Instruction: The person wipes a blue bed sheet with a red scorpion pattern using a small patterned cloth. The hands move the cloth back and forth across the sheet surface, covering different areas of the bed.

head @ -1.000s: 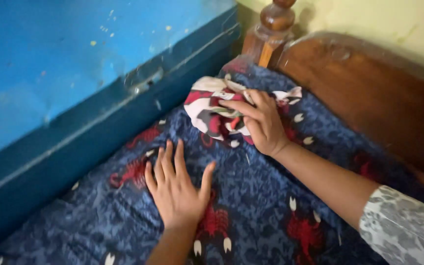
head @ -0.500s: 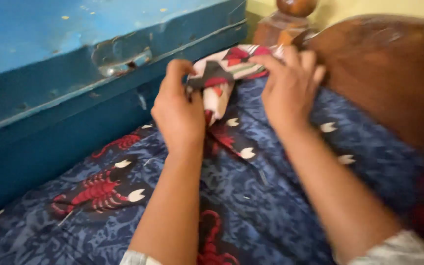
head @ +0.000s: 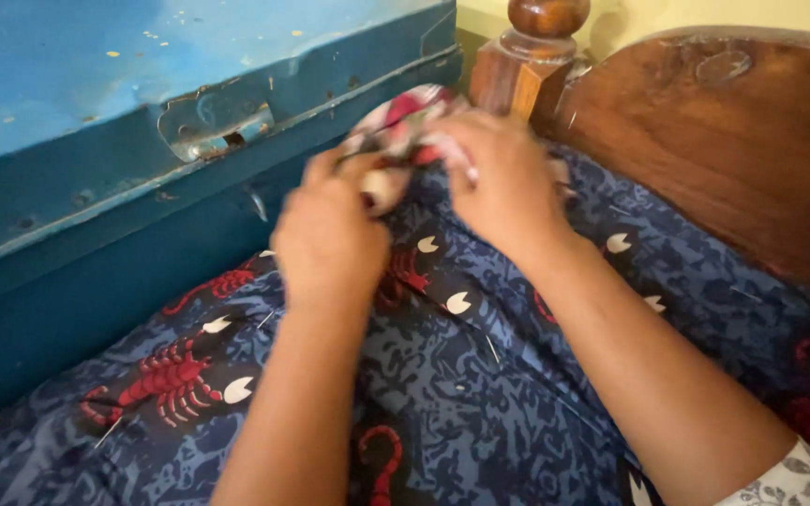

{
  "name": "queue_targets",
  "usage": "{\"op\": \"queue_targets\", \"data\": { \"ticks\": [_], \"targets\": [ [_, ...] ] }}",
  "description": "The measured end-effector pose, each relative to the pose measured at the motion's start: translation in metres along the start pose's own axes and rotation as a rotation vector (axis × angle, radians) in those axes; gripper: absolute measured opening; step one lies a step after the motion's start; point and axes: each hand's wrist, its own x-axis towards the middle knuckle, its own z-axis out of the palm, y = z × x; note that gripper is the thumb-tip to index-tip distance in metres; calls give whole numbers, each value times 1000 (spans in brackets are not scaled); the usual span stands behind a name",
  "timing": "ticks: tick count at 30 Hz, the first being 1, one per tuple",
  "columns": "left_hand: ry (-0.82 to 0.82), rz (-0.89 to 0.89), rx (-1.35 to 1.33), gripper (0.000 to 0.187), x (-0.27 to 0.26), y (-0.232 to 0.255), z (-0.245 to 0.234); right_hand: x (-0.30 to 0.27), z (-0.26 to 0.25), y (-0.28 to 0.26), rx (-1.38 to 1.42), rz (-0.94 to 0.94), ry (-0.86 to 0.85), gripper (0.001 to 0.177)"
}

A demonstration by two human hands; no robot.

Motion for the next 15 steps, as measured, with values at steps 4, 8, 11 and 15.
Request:
{"op": "queue_targets", "data": {
  "ticks": [4, 8, 11, 15],
  "targets": [
    [-373, -467, 444, 51, -6, 14, -87, 1, 6, -59, 357, -1, -488, 65],
    [-577, -593, 720, 56, -8, 43, -124, -8, 4, -79, 814, -164, -584, 59],
    [-589, -395, 691, 44, -11, 27, -93, -10, 18, -53, 835, -94, -627, 62],
    [-397, -168, 480, 36, -20, 50, -16, -3, 18, -1, 604, -312, -374, 57]
  ]
}}
